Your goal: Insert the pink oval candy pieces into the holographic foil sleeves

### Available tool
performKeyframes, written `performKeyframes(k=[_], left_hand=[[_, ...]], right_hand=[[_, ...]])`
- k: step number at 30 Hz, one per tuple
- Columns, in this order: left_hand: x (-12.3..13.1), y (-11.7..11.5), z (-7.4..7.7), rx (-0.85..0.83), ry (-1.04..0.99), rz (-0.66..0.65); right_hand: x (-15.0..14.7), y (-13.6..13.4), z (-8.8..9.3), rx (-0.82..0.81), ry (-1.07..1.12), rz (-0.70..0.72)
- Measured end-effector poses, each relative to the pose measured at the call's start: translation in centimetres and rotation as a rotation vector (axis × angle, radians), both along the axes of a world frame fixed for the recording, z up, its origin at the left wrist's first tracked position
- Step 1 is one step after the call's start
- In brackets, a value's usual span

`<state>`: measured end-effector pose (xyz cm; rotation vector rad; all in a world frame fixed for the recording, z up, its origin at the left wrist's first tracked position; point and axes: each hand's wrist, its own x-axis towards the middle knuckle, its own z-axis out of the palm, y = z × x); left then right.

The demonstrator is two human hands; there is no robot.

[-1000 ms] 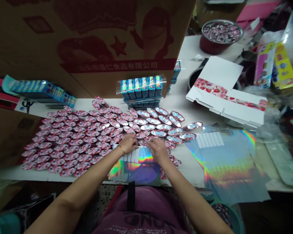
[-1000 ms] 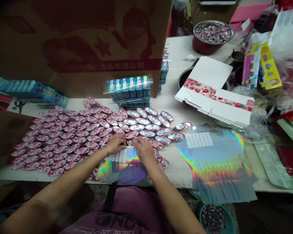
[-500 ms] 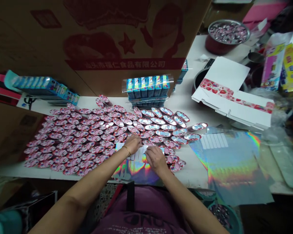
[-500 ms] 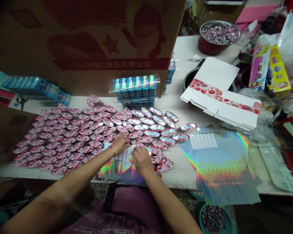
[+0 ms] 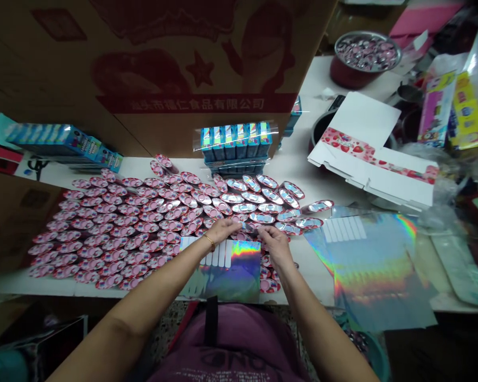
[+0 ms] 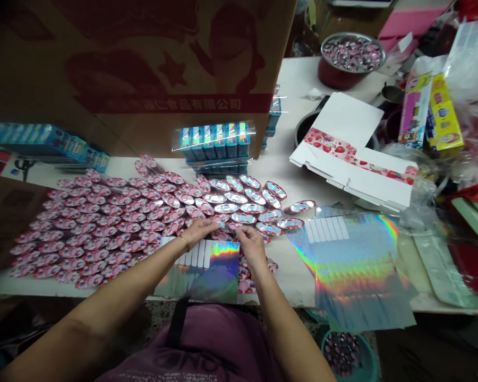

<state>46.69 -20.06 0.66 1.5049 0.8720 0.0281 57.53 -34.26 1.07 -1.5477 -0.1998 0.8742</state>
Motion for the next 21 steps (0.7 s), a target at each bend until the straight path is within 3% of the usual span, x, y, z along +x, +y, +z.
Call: performKeyframes(k=[3, 5, 10, 13, 21], left_hand=[[0.4, -0.4, -0.6, 0.040, 0.018, 0.021], [0.6, -0.7, -0.9, 0.157, 0.059, 0.040], [1.0, -2.6, -1.4, 0.558, 0.137, 0.082], [1.1, -3.9, -1.7, 0.713, 0.154, 0.095], [1.6, -4.6, -1.8, 0.869, 0.326, 0.040]], right_hand=[[0.4, -0.1, -0.7, -0.010, -0.011, -0.009], [0.7, -0.1, -1.6, -0.036, -0.071, -0.031], [0.9, 0.2, -3.5, -0.219, -0.518, -0.059], [1.0, 0.4, -4.0, -0.279, -0.767, -0.040], [1.4, 0.3, -4.3, -0.346, -1.043, 0.077]])
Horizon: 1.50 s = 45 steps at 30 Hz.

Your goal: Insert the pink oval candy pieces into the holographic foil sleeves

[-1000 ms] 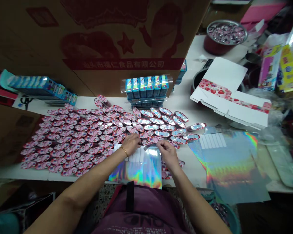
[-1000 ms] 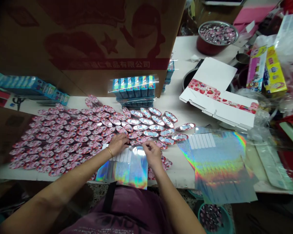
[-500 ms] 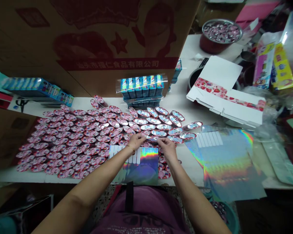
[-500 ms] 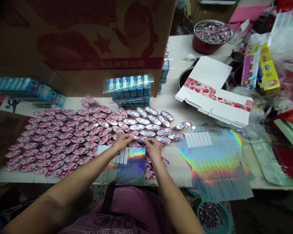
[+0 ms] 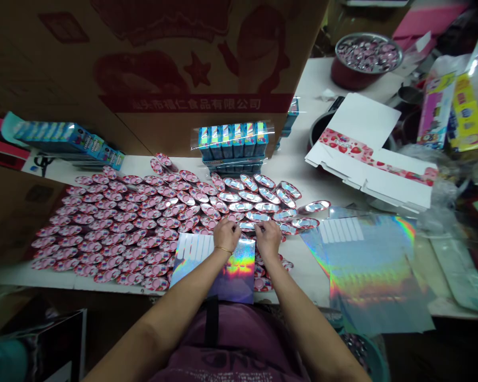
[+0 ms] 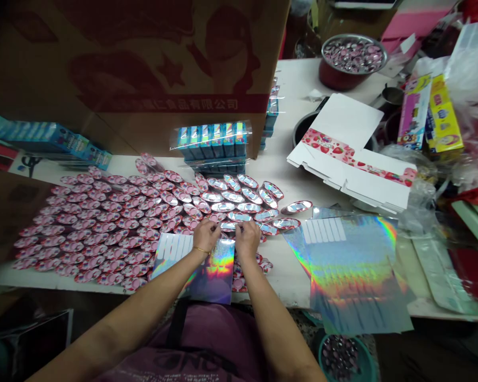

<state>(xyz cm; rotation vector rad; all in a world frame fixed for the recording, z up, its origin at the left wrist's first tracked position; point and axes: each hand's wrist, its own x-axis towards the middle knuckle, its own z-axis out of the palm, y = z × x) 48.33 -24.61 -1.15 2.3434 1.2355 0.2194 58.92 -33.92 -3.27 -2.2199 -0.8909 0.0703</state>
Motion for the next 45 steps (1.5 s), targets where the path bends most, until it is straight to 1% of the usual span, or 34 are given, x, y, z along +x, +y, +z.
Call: performKeyframes(k=[3, 6, 8, 9, 12, 14, 16, 18, 20, 23, 25, 29, 31, 33, 35, 37, 39, 40, 41, 42, 43, 45], left_hand=[[0.4, 0.0, 0.0, 0.010, 0.051, 0.013], [0.6, 0.0, 0.1, 0.006, 0.056, 0.037], [0.4, 0.1, 0.5, -0.006, 0.020, 0.050], [0.2, 0.2, 0.8, -0.007, -0.003, 0.044], [-1.6, 1.1, 2.3, 0.018, -0.001, -0.037], [-3.3, 2.0, 3.1, 0.021, 0.072, -0.148], [-4.9, 3.0, 3.6, -0.016, 0.153, -0.271], [-6.0, 3.7, 3.5, -0.075, 0.217, -0.352], [-6.4, 4.0, 3.2, -0.120, 0.254, -0.369], [-6.2, 4.0, 2.8, -0.156, 0.242, -0.374], [-6.1, 3.9, 2.7, -0.164, 0.213, -0.397], [-6.3, 4.0, 2.7, -0.182, 0.211, -0.405], [-6.5, 4.0, 2.7, -0.201, 0.231, -0.400], [-6.7, 3.9, 2.7, -0.192, 0.238, -0.393], [-6.9, 3.8, 2.7, -0.143, 0.241, -0.380], [-7.2, 3.8, 2.7, -0.075, 0.238, -0.373], [-7.3, 3.9, 2.6, -0.034, 0.199, -0.371], [-7.4, 4.0, 2.6, -0.038, 0.154, -0.362], [-7.3, 4.1, 2.5, -0.073, 0.091, -0.346], [-7.2, 4.2, 2.5, -0.146, 0.012, -0.320], [-7.0, 4.3, 2.5, -0.253, -0.078, -0.276], [-6.5, 4.4, 2.5, -0.544, -0.254, -0.132]], right_hand=[[0.3, 0.2, 0.2, -0.070, -0.026, 0.000], [0.8, 0.4, 0.7, -0.161, -0.017, -0.007], [1.2, 0.3, 1.2, -0.203, -0.039, 0.032], [1.4, 0.2, 1.3, -0.213, -0.071, 0.078], [1.5, -0.8, 1.6, -0.263, -0.237, 0.282], [1.5, -1.6, 1.7, -0.322, -0.338, 0.394], [1.4, -2.3, 1.8, -0.359, -0.380, 0.442], [1.1, -2.4, 2.2, -0.336, -0.370, 0.432], [0.2, -2.0, 2.7, -0.272, -0.343, 0.461], [-2.1, -1.1, 3.0, -0.207, -0.358, 0.618], [-3.8, -0.8, 2.6, -0.211, -0.405, 0.690], [-5.8, -1.5, 0.8, -0.164, -0.473, 0.701], [-6.1, -2.0, 0.6, -0.113, -0.460, 0.696], [-6.4, -2.3, 1.4, -0.071, -0.385, 0.674], [-6.6, -2.3, 3.2, -0.016, -0.217, 0.645], [-6.4, -1.8, 5.2, 0.075, 0.051, 0.602], [-5.8, -1.2, 6.7, 0.175, 0.346, 0.503], [-5.3, -0.8, 7.1, 0.213, 0.477, 0.436], [-4.8, -0.3, 7.2, 0.237, 0.585, 0.369], [-4.2, 0.1, 7.2, 0.250, 0.672, 0.315], [-3.7, 0.5, 6.9, 0.255, 0.740, 0.277], [-3.0, 1.1, 6.2, 0.260, 0.826, 0.233]])
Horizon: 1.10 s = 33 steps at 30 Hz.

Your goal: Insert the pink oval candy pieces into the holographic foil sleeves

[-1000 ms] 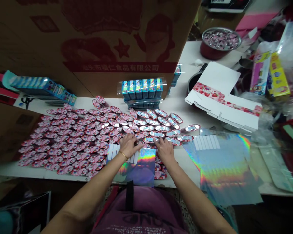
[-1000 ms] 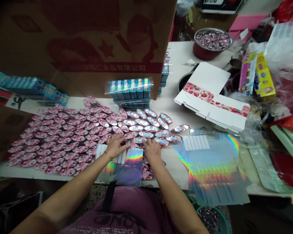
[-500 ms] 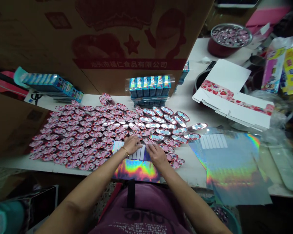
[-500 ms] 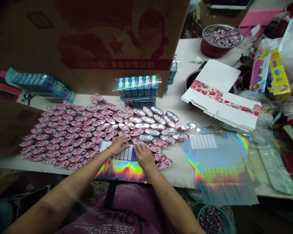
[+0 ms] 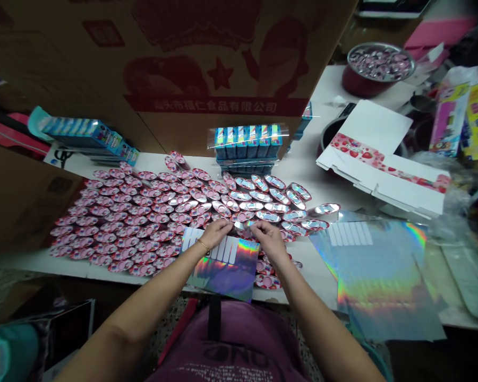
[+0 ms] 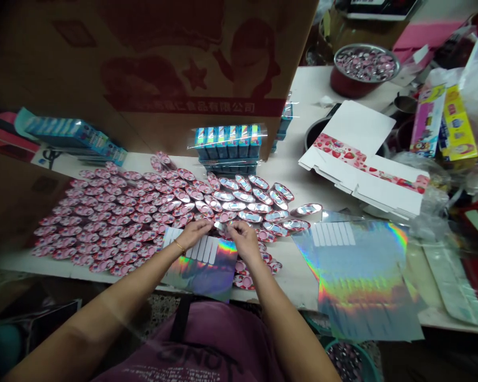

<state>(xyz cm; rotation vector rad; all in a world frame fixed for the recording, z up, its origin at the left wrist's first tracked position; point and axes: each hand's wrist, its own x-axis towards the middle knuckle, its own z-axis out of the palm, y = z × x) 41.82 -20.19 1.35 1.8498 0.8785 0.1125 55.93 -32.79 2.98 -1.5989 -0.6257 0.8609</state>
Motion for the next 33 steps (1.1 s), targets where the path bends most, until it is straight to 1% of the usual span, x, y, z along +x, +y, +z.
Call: performKeyframes(k=[2, 3, 4, 5, 9, 12, 13, 15, 19, 22, 24, 26, 30, 33], left_hand=[[0.6, 0.0, 0.1, -0.306, -0.061, 0.164], [0.8, 0.0, 0.2, -0.410, -0.077, 0.236], [1.0, 0.0, 0.3, -0.473, -0.092, 0.288], [1.3, -0.1, 0.3, -0.501, -0.110, 0.324], [2.0, -0.6, 0.1, -0.496, -0.197, 0.421], [2.4, -0.7, -0.5, -0.492, -0.207, 0.449], [2.5, -0.5, -0.7, -0.473, -0.194, 0.431], [2.5, 0.1, -0.9, -0.401, -0.137, 0.351], [3.0, 1.9, -1.0, -0.152, 0.031, 0.126], [3.9, 3.1, -0.8, 0.061, 0.188, 0.018], [4.6, 3.4, -0.5, 0.188, 0.292, -0.006], [5.1, 3.3, -0.3, 0.272, 0.371, -0.012], [5.6, 3.0, -0.1, 0.363, 0.482, -0.013], [6.1, 3.2, -0.3, 0.397, 0.581, -0.063]], right_hand=[[0.3, 0.4, -0.6, -0.017, 0.045, -0.021], [0.4, 0.5, -0.8, -0.029, 0.060, -0.033], [0.4, 0.6, -0.9, -0.044, 0.075, -0.046], [0.3, 0.7, -1.0, -0.057, 0.088, -0.054], [0.3, 1.2, -1.4, -0.077, 0.136, -0.063], [0.8, 1.7, -2.3, -0.090, 0.142, -0.073], [1.0, 1.9, -2.7, -0.099, 0.129, -0.081], [1.6, 2.3, -3.4, -0.122, 0.054, -0.080], [2.5, 3.2, -4.1, -0.171, -0.324, -0.039], [2.6, 3.8, -4.3, -0.202, -0.580, -0.045], [2.5, 4.1, -4.5, -0.213, -0.708, -0.037], [2.4, 4.3, -4.7, -0.234, -0.809, -0.024], [2.4, 4.5, -5.0, -0.330, -0.906, 0.041], [2.7, 5.0, -4.8, -0.430, -0.942, 0.051]])
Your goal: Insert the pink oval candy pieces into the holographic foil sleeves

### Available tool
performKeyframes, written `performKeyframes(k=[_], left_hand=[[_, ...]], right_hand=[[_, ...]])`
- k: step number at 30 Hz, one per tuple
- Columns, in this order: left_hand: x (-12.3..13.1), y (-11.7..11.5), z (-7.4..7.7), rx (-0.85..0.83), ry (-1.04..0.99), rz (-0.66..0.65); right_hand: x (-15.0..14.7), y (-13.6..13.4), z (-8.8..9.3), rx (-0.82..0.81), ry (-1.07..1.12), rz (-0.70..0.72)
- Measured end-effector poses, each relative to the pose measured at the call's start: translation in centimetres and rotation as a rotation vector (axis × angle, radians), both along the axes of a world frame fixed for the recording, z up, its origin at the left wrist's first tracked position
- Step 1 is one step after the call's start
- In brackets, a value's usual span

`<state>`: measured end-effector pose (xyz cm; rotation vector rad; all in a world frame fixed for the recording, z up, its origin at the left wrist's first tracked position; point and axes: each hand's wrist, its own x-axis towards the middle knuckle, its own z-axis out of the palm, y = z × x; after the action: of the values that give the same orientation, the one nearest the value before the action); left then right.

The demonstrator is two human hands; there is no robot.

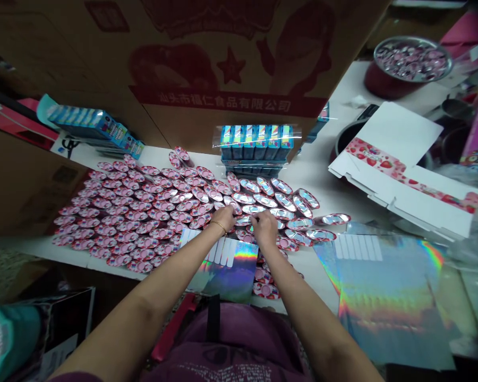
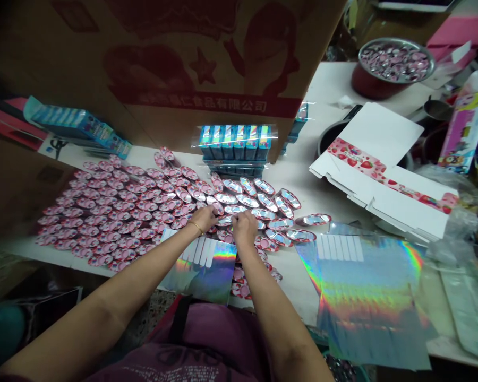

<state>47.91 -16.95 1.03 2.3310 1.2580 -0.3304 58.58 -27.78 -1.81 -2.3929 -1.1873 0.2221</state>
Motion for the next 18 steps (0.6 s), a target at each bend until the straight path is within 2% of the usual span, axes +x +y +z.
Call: performKeyframes(k=[3, 6, 8, 10, 12, 16, 18], left_hand=[[0.3, 0.6, -0.1, -0.005, 0.087, -0.020], [-0.5, 0.8, 0.4, 0.021, 0.075, -0.011], [-2.0, 0.5, 1.0, 0.016, -0.012, -0.109], [-3.7, -0.1, 1.5, -0.027, -0.109, -0.282], [-5.1, -0.8, 1.8, -0.068, -0.121, -0.393], [-6.0, -1.7, 1.6, -0.110, -0.041, -0.362], [-5.9, -1.8, 1.4, -0.135, -0.032, -0.339]], right_hand=[[0.4, 0.6, 0.5, -0.080, -0.039, -0.037], [0.6, 0.5, 1.4, -0.099, -0.061, 0.020], [0.3, -0.3, 2.0, -0.035, -0.067, 0.142], [-0.7, -1.6, 2.3, 0.036, -0.079, 0.326], [-2.0, -2.9, 2.2, 0.042, -0.118, 0.482], [-4.6, -4.9, 0.8, -0.043, -0.271, 0.590], [-5.3, -5.7, -0.1, -0.025, -0.342, 0.632]])
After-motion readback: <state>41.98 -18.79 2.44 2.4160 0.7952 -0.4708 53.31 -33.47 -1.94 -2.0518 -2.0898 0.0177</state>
